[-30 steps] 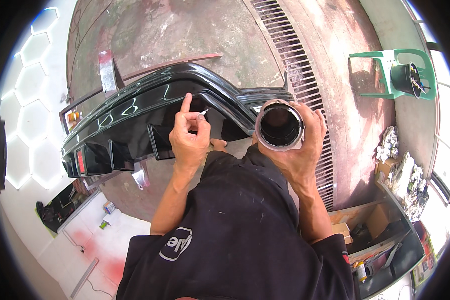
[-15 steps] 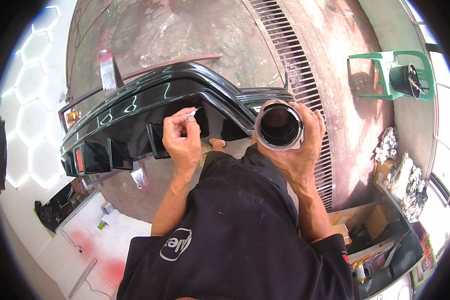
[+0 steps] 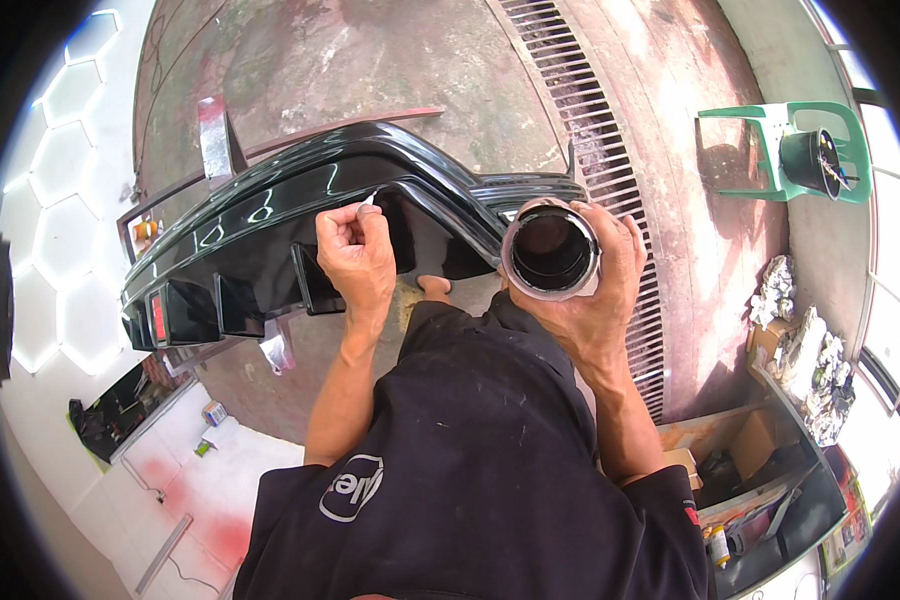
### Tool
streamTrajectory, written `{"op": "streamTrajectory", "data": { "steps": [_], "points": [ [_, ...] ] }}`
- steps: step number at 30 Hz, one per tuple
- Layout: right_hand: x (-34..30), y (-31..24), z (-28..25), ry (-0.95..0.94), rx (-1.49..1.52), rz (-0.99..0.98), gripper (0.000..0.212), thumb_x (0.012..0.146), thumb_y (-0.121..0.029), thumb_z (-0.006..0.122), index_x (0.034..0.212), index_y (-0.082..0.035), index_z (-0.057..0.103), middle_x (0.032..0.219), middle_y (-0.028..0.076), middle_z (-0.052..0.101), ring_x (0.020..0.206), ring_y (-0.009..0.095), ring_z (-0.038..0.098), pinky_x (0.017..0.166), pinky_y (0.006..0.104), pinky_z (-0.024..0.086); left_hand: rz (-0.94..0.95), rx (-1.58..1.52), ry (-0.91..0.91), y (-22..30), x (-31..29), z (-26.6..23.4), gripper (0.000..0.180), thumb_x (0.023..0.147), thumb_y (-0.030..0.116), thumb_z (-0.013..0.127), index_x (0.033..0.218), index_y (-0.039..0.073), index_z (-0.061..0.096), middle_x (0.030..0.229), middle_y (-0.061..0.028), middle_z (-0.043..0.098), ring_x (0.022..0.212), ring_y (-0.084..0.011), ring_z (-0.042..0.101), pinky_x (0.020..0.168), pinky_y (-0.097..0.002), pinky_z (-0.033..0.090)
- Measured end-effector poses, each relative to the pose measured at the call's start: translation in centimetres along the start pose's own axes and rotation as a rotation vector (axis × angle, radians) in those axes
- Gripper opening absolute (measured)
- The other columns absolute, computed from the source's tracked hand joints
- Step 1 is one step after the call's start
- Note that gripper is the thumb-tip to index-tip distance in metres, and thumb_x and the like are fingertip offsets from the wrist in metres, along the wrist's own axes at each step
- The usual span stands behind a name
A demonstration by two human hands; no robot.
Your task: The person hand-paints a black car bumper with a small brush, repeatedly dipping the brush into a paint can and applying paint to the edges and surfaces of the bumper. The bumper is mounted on a stand in a workshop.
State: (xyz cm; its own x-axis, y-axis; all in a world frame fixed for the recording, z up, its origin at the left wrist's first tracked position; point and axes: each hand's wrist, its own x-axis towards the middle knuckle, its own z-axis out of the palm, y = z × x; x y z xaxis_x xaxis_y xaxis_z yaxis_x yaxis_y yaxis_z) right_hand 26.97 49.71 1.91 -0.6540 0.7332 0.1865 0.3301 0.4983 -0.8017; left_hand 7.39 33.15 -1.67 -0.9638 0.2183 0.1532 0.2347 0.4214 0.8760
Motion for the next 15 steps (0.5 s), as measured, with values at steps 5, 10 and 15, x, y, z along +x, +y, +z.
{"op": "streamTrajectory", "data": {
  "steps": [5, 10, 15],
  "points": [
    [0.0, 0.3, -0.1, -0.004, 0.022, 0.019, 0.095, 0.064, -0.031, 0.103, 0.143, -0.008, 0.057, 0.133, 0.011, 0.070, 0.129, 0.030, 0.065, 0.124, 0.0540, 0.031, -0.002, -0.094, 0.016, -0.4, -0.1, 0.2, 0.011, 0.099, 0.003, 0.071, 0.098, 0.000, 0.060, 0.083, -0.0038, 0.070, 0.064, -0.0057, 0.058, 0.059, -0.0246, 0.050],
    [0.1, 0.2, -0.1, -0.016, 0.021, 0.006, 0.095, 0.063, -0.030, 0.103, 0.144, -0.008, 0.057, 0.134, 0.010, 0.070, 0.130, 0.029, 0.065, 0.124, 0.0543, 0.032, 0.000, -0.160, -0.023, -0.3, -0.4, -0.8, 0.010, 0.103, 0.002, 0.067, 0.103, 0.000, 0.058, 0.096, -0.0125, 0.074, 0.070, -0.0099, 0.066, 0.063, -0.0238, 0.054],
    [-0.3, 0.0, 0.3, -0.057, -0.061, -0.086, 0.096, 0.062, -0.027, 0.102, 0.144, -0.009, 0.057, 0.134, 0.009, 0.070, 0.131, 0.029, 0.065, 0.124, 0.0560, 0.031, 0.135, -0.336, -0.247, 3.9, -3.0, -2.6, 0.013, 0.102, -0.003, 0.064, 0.110, 0.000, 0.054, 0.103, -0.0197, 0.071, 0.073, -0.0124, 0.066, 0.066, -0.0266, 0.057]
  ]
}}
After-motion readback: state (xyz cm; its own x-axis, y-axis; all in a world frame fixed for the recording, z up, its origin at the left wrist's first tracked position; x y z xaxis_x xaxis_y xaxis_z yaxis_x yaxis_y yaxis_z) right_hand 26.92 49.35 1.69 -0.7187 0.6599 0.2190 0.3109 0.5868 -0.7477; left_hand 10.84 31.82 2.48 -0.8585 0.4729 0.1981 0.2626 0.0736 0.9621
